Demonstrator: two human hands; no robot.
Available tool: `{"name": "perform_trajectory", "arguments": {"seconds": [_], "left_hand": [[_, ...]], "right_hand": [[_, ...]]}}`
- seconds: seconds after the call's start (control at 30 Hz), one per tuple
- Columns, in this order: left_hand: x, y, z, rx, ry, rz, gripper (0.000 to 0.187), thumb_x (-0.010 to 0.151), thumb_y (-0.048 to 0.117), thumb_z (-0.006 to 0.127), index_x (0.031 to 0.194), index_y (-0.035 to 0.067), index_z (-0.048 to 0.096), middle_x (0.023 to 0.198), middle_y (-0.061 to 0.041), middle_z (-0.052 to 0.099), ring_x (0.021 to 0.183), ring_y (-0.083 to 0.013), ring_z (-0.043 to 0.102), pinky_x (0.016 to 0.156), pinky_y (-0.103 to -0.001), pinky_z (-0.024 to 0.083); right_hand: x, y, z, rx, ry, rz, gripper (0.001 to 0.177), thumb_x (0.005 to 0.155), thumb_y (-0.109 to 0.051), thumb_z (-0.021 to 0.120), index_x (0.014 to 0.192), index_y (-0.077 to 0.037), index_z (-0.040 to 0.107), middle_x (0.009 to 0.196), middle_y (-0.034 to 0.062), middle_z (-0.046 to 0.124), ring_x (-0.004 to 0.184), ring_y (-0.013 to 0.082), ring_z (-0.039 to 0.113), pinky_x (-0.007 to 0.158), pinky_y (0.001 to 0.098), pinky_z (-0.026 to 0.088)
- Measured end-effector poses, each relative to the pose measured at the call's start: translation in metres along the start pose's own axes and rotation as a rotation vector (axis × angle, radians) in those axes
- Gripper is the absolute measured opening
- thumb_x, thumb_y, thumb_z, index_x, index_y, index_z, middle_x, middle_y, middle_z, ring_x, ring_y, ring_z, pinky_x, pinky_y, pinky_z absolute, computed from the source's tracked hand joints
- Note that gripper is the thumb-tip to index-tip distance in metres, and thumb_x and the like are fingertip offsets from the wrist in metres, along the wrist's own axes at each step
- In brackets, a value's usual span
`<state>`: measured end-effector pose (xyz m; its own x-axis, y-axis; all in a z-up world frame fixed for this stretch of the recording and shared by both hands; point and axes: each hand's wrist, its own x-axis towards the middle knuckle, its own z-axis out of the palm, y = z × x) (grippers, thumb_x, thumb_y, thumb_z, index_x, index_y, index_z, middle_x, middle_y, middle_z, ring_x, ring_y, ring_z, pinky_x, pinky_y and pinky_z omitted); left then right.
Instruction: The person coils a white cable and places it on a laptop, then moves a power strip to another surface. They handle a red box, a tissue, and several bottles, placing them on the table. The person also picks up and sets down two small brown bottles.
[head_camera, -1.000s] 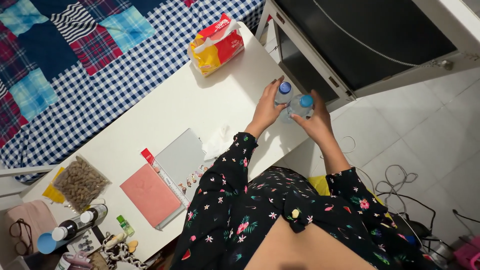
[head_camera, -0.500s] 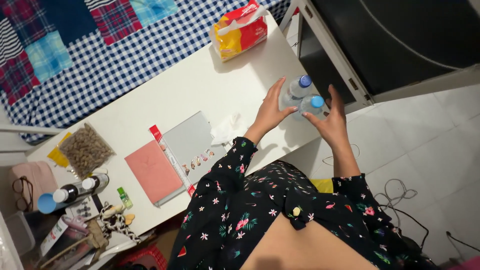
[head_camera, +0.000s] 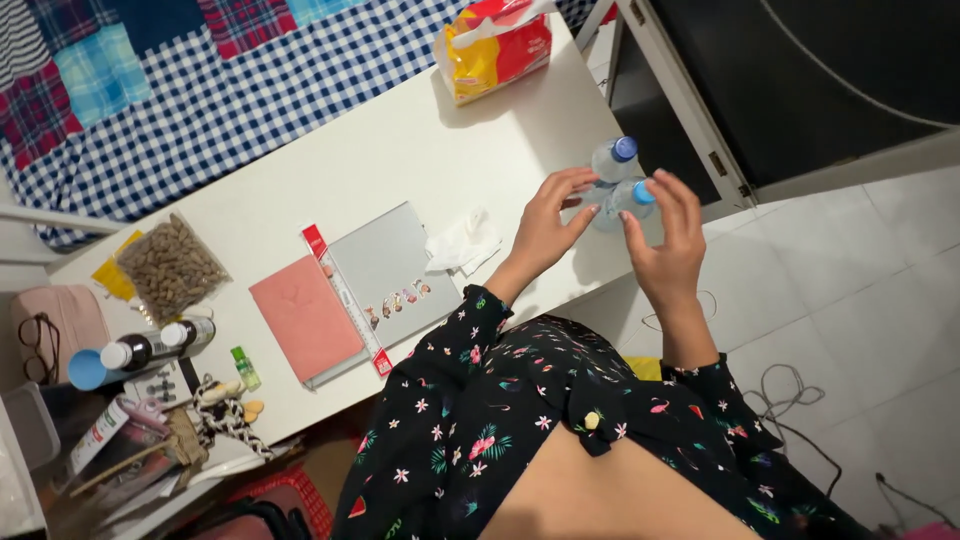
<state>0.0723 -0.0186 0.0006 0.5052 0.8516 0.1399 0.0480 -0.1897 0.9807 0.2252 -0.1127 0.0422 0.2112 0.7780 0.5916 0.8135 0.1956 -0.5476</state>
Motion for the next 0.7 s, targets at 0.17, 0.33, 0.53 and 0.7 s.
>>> {"name": "perform_trajectory", "arguments": {"seconds": [0.17, 0.33, 0.53, 0.7], "left_hand": [[-0.025, 0.002, -0.013, -0.181, 0.153, 0.005, 0.028, 0.094, 0.010, 0.074, 0.121, 0.014, 0.071, 0.119, 0.000, 0.066, 0.104, -0.0199, 0.073, 0.086, -0.025, 0.063], [-0.062, 0.008, -0.043, -0.225, 0.270, 0.007, 0.023, 0.094, 0.004, 0.072, 0.117, 0.007, 0.072, 0.113, -0.008, 0.069, 0.103, -0.0250, 0.073, 0.085, -0.030, 0.062], [-0.110, 0.011, -0.078, -0.214, 0.428, -0.096, 0.025, 0.093, 0.003, 0.072, 0.118, 0.006, 0.072, 0.113, -0.009, 0.069, 0.106, -0.0248, 0.072, 0.089, -0.031, 0.062], [-0.146, 0.009, -0.097, -0.184, 0.588, -0.118, 0.026, 0.093, 0.003, 0.073, 0.118, 0.004, 0.072, 0.113, -0.012, 0.070, 0.105, -0.0253, 0.071, 0.089, -0.033, 0.061]], "right_hand": [[-0.003, -0.025, 0.021, 0.191, -0.030, -0.075, 0.035, 0.089, 0.008, 0.080, 0.122, 0.003, 0.071, 0.123, 0.0181, 0.063, 0.114, 0.0381, 0.065, 0.090, 0.0403, 0.060], [0.001, -0.059, 0.048, 0.392, -0.115, -0.145, 0.031, 0.088, 0.013, 0.076, 0.118, 0.006, 0.072, 0.116, 0.0220, 0.065, 0.103, 0.0391, 0.069, 0.079, 0.0379, 0.064], [-0.006, -0.085, 0.079, 0.573, -0.317, -0.168, 0.030, 0.086, 0.011, 0.077, 0.114, 0.005, 0.073, 0.113, 0.0189, 0.068, 0.102, 0.0353, 0.071, 0.080, 0.0383, 0.065], [-0.007, -0.112, 0.101, 0.665, -0.479, -0.222, 0.030, 0.086, 0.011, 0.076, 0.115, 0.006, 0.071, 0.109, 0.0191, 0.068, 0.099, 0.0349, 0.072, 0.080, 0.0417, 0.064]]}}
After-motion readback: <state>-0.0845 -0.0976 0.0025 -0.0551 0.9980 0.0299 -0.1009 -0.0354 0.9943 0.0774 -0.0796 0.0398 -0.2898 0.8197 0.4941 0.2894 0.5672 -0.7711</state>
